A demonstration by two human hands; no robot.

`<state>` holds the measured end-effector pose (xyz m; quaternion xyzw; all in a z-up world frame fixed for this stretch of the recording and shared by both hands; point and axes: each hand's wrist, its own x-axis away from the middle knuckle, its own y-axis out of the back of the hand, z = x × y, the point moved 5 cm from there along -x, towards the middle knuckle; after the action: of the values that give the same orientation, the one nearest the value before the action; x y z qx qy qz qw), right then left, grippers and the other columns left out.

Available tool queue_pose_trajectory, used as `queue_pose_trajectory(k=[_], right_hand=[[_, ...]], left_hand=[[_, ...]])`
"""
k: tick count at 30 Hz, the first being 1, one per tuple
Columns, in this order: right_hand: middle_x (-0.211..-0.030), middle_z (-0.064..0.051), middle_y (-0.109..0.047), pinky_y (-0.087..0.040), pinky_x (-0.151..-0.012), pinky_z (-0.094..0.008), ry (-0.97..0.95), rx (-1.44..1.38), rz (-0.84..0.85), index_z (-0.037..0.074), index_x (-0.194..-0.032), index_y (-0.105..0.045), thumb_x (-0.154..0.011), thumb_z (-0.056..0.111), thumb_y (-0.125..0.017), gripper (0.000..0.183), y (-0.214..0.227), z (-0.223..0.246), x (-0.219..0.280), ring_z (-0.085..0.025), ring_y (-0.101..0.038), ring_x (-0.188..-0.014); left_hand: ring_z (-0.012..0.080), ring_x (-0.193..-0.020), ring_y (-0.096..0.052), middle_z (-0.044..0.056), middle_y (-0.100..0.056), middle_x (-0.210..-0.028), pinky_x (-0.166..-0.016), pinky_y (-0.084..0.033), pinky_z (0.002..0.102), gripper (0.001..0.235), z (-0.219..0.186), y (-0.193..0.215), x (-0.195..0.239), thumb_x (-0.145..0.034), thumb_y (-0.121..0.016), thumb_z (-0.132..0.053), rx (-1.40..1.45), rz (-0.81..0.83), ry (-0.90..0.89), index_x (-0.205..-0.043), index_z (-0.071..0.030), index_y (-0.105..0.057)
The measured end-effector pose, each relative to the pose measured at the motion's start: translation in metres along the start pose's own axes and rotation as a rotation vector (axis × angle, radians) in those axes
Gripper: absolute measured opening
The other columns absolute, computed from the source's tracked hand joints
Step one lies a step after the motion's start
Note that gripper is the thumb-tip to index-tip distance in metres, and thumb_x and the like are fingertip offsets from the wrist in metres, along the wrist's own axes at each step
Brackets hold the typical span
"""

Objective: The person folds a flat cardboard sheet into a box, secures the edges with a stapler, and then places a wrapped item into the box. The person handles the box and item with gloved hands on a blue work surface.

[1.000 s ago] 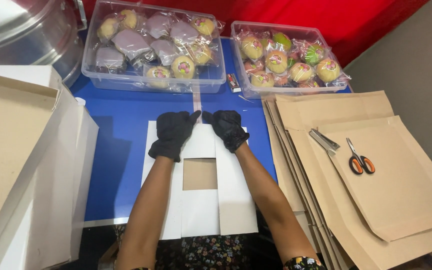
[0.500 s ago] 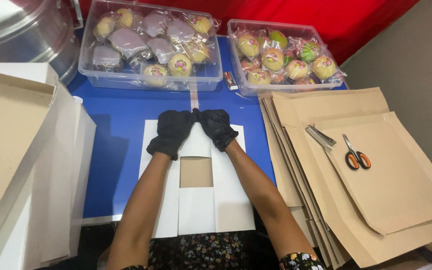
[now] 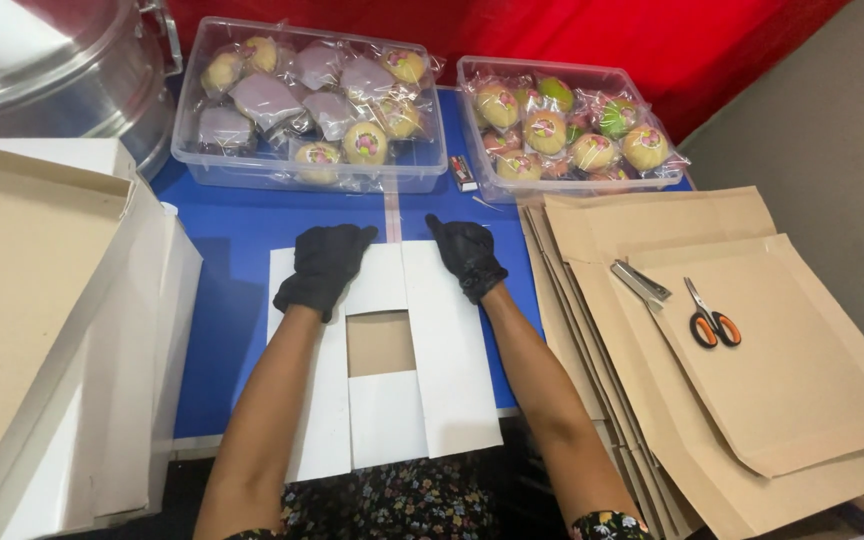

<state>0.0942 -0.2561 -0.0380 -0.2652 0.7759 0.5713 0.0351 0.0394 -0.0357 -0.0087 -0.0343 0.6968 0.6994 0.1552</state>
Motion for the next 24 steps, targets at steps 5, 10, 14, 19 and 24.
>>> queue_pose_trajectory(k=[5, 10, 14, 19, 24], right_hand=[[-0.071, 0.003, -0.075, -0.055, -0.081, -0.022, -0.111, -0.594, -0.181, 0.027, -0.074, -0.076, -0.1, 0.053, -0.061, 0.04, 0.1, 0.013, -0.012, -0.011, -0.075, -0.081], [-0.09, 0.001, -0.075, -0.055, -0.088, -0.032, -0.118, -0.417, 0.093, 0.033, -0.124, -0.059, -0.102, 0.053, -0.036, 0.038, -0.023, -0.008, -0.041, -0.018, -0.072, -0.097], [-0.116, 0.001, -0.074, -0.054, -0.087, -0.019, 0.398, 0.838, -0.189, 0.029, -0.155, -0.049, -0.097, 0.01, -0.056, 0.061, -0.045, 0.02, -0.004, -0.012, -0.069, -0.103], [-0.13, -0.009, -0.068, -0.057, -0.083, -0.026, 0.285, 0.344, -0.161, 0.025, -0.159, -0.038, -0.099, 0.014, -0.053, 0.063, -0.102, 0.006, 0.01, -0.019, -0.069, -0.107], [-0.111, 0.0, -0.077, -0.055, -0.097, -0.026, -0.093, -0.597, 0.004, 0.038, -0.141, -0.06, -0.108, 0.04, -0.049, 0.036, -0.014, -0.01, -0.003, -0.016, -0.07, -0.112]], left_hand=[[0.0228, -0.116, -0.068, 0.006, -0.075, -0.113, -0.101, -0.05, 0.037, 0.07, -0.026, 0.047, -0.005, -0.099, -0.034, -0.079, 0.566, 0.226, 0.16, -0.111, -0.022, -0.073], [0.0219, -0.123, -0.062, 0.005, -0.07, -0.127, -0.106, -0.045, 0.037, 0.066, -0.022, 0.076, -0.007, -0.09, -0.064, -0.069, 0.816, 0.31, 0.367, -0.129, -0.017, -0.068], [0.0258, -0.109, -0.07, 0.011, -0.075, -0.11, -0.098, -0.051, 0.039, 0.059, -0.009, 0.1, 0.003, -0.09, -0.069, -0.064, 0.922, 0.189, 0.499, -0.115, -0.01, -0.074], [0.023, -0.096, -0.074, 0.01, -0.077, -0.094, -0.091, -0.053, 0.035, 0.054, 0.011, 0.089, 0.006, -0.091, -0.072, -0.06, 0.913, 0.105, 0.681, -0.105, -0.008, -0.074], [0.0205, -0.106, -0.071, 0.006, -0.075, -0.106, -0.09, -0.054, 0.035, 0.068, 0.018, 0.046, -0.001, -0.093, -0.057, -0.078, 0.737, 0.218, 0.659, -0.116, -0.015, -0.07]])
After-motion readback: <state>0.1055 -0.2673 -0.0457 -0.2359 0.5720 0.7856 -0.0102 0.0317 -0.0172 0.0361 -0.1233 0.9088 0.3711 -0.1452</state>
